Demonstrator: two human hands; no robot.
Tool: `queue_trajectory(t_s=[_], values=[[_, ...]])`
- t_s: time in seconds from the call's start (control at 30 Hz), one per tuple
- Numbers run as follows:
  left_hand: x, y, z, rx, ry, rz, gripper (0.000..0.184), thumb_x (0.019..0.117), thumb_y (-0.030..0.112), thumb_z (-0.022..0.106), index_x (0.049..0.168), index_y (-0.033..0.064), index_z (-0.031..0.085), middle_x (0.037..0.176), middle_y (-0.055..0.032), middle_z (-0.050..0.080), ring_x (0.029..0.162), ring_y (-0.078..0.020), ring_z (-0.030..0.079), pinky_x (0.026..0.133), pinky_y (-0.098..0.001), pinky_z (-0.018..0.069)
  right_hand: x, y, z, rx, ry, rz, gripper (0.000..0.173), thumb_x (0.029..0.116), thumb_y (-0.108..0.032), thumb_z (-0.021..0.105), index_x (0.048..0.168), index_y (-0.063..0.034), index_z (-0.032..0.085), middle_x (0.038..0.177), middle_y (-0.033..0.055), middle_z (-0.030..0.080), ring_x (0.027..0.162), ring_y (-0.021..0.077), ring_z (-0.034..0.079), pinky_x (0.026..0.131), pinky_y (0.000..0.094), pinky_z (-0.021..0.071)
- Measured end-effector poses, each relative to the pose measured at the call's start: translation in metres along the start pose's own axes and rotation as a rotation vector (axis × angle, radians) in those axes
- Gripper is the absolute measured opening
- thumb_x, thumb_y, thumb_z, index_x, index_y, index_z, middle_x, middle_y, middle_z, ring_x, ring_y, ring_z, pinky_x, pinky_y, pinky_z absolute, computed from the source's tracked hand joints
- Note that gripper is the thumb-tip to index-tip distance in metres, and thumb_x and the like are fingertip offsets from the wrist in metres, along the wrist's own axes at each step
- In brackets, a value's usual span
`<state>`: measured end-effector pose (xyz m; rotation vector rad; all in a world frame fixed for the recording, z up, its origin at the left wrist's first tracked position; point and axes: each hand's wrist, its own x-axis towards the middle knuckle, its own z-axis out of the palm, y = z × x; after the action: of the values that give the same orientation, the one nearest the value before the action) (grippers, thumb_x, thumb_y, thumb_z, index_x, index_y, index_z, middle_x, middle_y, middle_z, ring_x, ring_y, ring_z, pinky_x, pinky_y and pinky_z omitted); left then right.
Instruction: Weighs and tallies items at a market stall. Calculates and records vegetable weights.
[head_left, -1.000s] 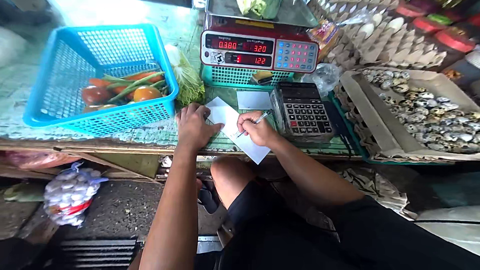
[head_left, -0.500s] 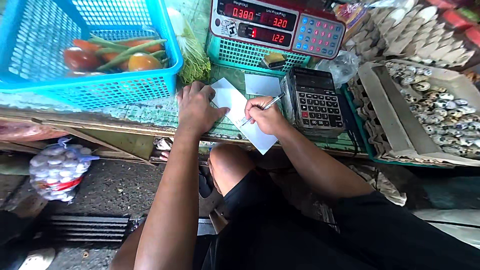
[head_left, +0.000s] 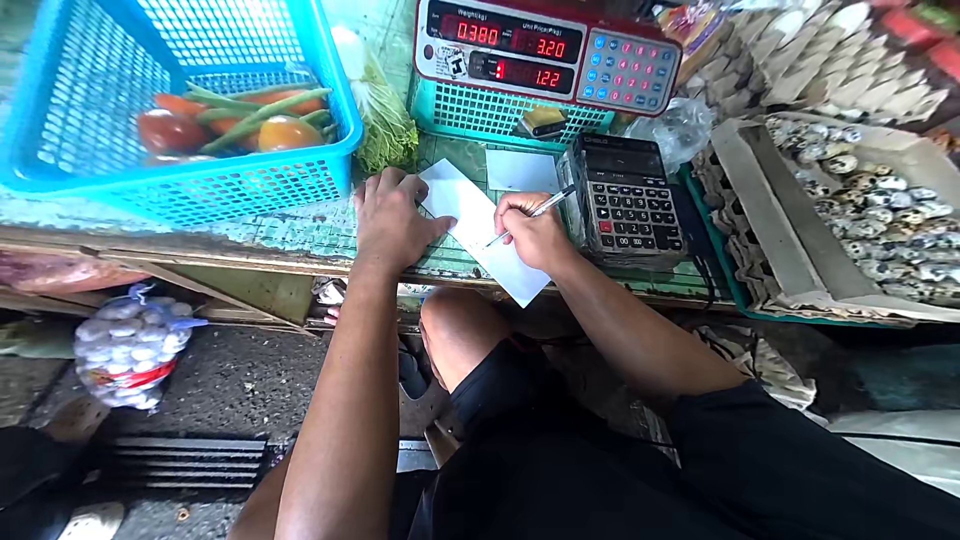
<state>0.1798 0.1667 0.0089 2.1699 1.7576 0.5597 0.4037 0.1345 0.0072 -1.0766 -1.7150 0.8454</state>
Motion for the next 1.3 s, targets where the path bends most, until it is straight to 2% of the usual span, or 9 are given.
queue_trajectory(t_s=[0.13,0.23,0.33,0.53,1.3], values=[[0.0,-0.002,0.001,-0.002,-0.002,-0.004,0.062,0.077,0.062,0.081,0.119,0.0174,0.07,0.138,-0.0105,0.057,0.135,-0.0341,0.047,0.115,-0.0618,0.0296,0.001,-0.002,0.001,-0.048,-0.035,0.042,0.027,0.09,-0.004,0.048,0.066,-0.0094,0.06,0.06,-0.0038,0.056,0.053,0.004,0.05,0.049,0.0239,0.0393],[0.0,-0.001,0.001,-0.004,-0.007,-0.007,0.063,0.0772,0.062,0.081,0.12,0.0171,0.07,0.138,-0.0101,0.057,0.135,-0.034,0.047,0.115,-0.0613,0.0294,0.002,0.001,-0.01,-0.006,-0.033,0.039,0.029,0.0924,-0.004,0.046,0.068,-0.0093,0.06,0.063,-0.0027,0.06,0.054,0.0041,0.053,0.05,0.0227,0.0426],[0.0,-0.001,0.0,-0.013,0.001,-0.005,0.063,0.0767,0.062,0.082,0.119,0.0161,0.07,0.136,-0.0113,0.058,0.134,-0.0355,0.048,0.114,-0.0623,0.0298,-0.001,0.001,-0.012,-0.039,-0.052,0.043,0.027,0.0921,-0.004,0.048,0.07,-0.0085,0.063,0.063,-0.003,0.06,0.055,0.0041,0.055,0.051,0.0227,0.0459],[0.001,-0.001,0.0,-0.012,-0.002,-0.001,0.062,0.0767,0.062,0.082,0.118,0.0168,0.07,0.137,-0.0102,0.058,0.134,-0.0345,0.048,0.114,-0.0622,0.0299,-0.003,0.0,-0.008,-0.073,-0.075,0.017,0.025,0.0902,-0.004,0.051,0.069,-0.0075,0.064,0.062,-0.0023,0.06,0.055,0.0043,0.055,0.051,0.023,0.0454],[0.0,-0.001,0.001,0.0,-0.001,-0.008,0.063,0.0767,0.062,0.081,0.119,0.0175,0.07,0.136,-0.0091,0.058,0.134,-0.0329,0.048,0.115,-0.0604,0.0289,0.001,-0.002,-0.012,-0.101,-0.048,0.079,0.029,0.0929,-0.005,0.047,0.068,-0.0096,0.061,0.061,-0.0033,0.058,0.054,0.0042,0.052,0.051,0.0236,0.0414]])
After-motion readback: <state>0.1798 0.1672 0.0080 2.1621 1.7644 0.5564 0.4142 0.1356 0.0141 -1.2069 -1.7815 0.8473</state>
